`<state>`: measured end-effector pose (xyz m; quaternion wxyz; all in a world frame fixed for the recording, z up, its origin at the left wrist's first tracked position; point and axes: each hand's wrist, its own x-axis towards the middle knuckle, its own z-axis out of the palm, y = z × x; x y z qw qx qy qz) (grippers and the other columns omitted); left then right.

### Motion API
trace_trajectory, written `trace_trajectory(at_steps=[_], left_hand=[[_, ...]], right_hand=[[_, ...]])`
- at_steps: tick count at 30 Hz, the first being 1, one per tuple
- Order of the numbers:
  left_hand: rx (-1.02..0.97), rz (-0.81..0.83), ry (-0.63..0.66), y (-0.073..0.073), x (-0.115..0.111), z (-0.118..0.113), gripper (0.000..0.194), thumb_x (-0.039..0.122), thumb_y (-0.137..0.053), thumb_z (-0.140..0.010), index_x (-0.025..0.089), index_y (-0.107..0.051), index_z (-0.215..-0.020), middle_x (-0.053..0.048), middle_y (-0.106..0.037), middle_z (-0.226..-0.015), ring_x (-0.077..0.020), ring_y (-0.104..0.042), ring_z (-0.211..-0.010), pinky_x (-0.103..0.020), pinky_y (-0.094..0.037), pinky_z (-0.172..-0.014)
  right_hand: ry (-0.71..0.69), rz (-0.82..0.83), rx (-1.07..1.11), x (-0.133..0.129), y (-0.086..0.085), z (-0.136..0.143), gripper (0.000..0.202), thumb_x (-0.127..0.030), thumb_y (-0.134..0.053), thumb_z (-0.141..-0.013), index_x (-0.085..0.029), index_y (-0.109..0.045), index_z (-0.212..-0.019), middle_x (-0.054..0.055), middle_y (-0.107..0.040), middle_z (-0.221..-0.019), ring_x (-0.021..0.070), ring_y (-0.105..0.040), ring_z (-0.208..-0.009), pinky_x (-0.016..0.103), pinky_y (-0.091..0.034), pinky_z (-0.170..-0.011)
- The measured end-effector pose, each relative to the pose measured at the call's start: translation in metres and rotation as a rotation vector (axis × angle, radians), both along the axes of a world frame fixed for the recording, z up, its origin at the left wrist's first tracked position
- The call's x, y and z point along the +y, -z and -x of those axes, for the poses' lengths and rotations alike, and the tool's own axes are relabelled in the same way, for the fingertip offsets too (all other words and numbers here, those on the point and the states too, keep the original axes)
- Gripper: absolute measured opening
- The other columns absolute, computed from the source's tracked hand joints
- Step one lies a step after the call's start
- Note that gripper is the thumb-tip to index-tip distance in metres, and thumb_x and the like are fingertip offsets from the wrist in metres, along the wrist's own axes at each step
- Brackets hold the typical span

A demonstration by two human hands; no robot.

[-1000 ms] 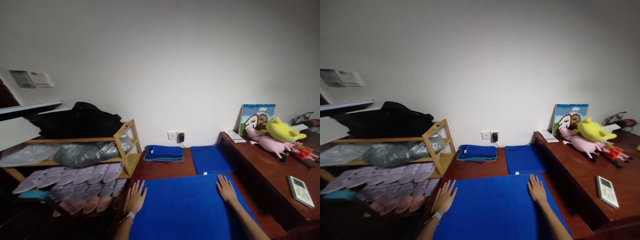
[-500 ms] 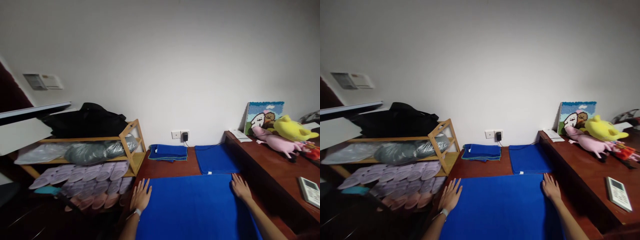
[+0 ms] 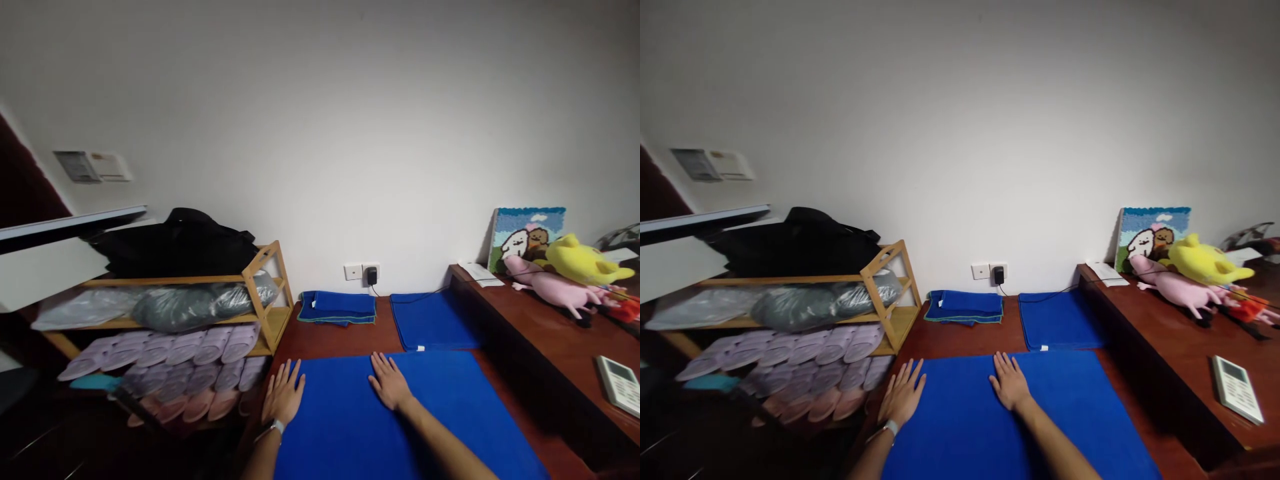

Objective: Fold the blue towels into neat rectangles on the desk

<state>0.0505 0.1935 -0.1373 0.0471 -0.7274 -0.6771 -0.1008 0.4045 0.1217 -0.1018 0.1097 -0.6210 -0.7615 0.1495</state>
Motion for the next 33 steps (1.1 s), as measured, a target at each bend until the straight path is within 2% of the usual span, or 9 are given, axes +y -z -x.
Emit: trace_trajectory(at_steps=[6,10,13,16,20,24,29,31,33], left_hand=[[0.0,0.013,0.004,-0.003,0.001,0.001,0.06,0.044,-0.034,-0.103,0.025,-0.04,-0.16,-0.008,-0.034,-0.169,-0.0264,-0.033,-0.156,-0.05,-0.024,-0.127],[-0.001,0.003,0.008,-0.002,0.003,0.001,0.06,0.043,-0.034,-0.102,0.024,-0.042,-0.159,-0.008,-0.035,-0.168,-0.0264,-0.034,-0.155,-0.05,-0.025,-0.127],[-0.001,-0.042,0.007,-0.004,0.003,0.001,0.059,0.039,-0.034,-0.102,0.021,-0.044,-0.158,-0.011,-0.04,-0.166,-0.0259,-0.039,-0.152,-0.049,-0.028,-0.126],[-0.01,-0.17,-0.013,-0.011,0.0,0.001,0.059,0.035,-0.034,-0.101,0.014,-0.052,-0.152,-0.015,-0.049,-0.161,-0.0278,-0.045,-0.149,-0.046,-0.031,-0.124],[-0.052,-0.289,0.053,-0.025,-0.015,-0.004,0.053,0.031,-0.033,-0.1,0.009,-0.068,-0.133,-0.02,-0.064,-0.144,-0.032,-0.054,-0.139,-0.047,-0.037,-0.121],[-0.097,-0.155,0.194,-0.031,-0.049,-0.011,0.05,0.035,-0.034,-0.102,0.018,-0.07,-0.132,-0.011,-0.068,-0.141,-0.0273,-0.06,-0.134,-0.043,-0.044,-0.117],[-0.054,-0.01,0.288,-0.015,-0.104,-0.002,0.054,0.048,-0.039,-0.103,0.033,-0.049,-0.155,0.0,-0.043,-0.165,-0.0263,-0.038,-0.153,-0.05,-0.031,-0.127],[-0.044,0.029,0.242,-0.01,-0.117,0.005,0.058,0.051,-0.038,-0.103,0.035,-0.04,-0.159,0.0,-0.034,-0.169,-0.0262,-0.032,-0.156,-0.052,-0.027,-0.128],[-0.042,0.065,0.206,-0.009,-0.123,0.009,0.059,0.054,-0.037,-0.104,0.035,-0.037,-0.16,0.0,-0.032,-0.169,-0.0256,-0.03,-0.157,-0.052,-0.026,-0.128]], right_hand=[[0.293,-0.025,-0.065,-0.036,0.023,-0.136,0.071,-0.056,-0.024,-0.104,-0.017,-0.03,-0.164,0.004,-0.03,-0.169,0.0226,-0.021,-0.159,0.042,-0.015,-0.131],[0.502,0.006,-0.11,-0.06,0.024,-0.226,0.07,-0.044,-0.025,-0.1,-0.009,-0.037,-0.161,0.012,-0.033,-0.167,0.0326,-0.024,-0.157,0.051,-0.022,-0.129],[0.582,0.006,-0.102,-0.066,0.022,-0.266,0.069,-0.043,-0.03,-0.096,-0.015,-0.047,-0.157,0.011,-0.04,-0.164,0.0352,-0.031,-0.154,0.052,-0.028,-0.126],[0.6,-0.041,-0.085,-0.065,0.019,-0.273,0.066,-0.043,-0.034,-0.095,-0.02,-0.053,-0.153,0.008,-0.047,-0.16,0.035,-0.035,-0.152,0.052,-0.031,-0.124],[0.531,-0.113,-0.096,-0.061,0.009,-0.226,0.068,-0.042,-0.025,-0.101,-0.011,-0.042,-0.158,0.011,-0.038,-0.166,0.0303,-0.027,-0.156,0.049,-0.023,-0.128],[0.32,-0.167,-0.047,-0.064,0.0,-0.115,0.067,-0.049,-0.021,-0.105,-0.015,-0.032,-0.163,0.005,-0.028,-0.17,0.024,-0.019,-0.159,0.044,-0.015,-0.131],[0.069,-0.124,0.035,-0.078,0.009,0.026,0.069,-0.057,-0.018,-0.106,-0.02,-0.025,-0.164,0.002,-0.023,-0.17,0.0232,-0.018,-0.159,0.044,-0.017,-0.131],[0.032,-0.1,0.045,-0.08,0.017,0.055,0.07,-0.058,-0.02,-0.106,-0.02,-0.024,-0.164,0.003,-0.022,-0.17,0.0241,-0.02,-0.159,0.046,-0.017,-0.131],[0.032,-0.098,0.046,-0.083,0.023,0.062,0.07,-0.058,-0.021,-0.106,-0.019,-0.025,-0.164,0.004,-0.023,-0.17,0.0249,-0.02,-0.159,0.047,-0.017,-0.131]])
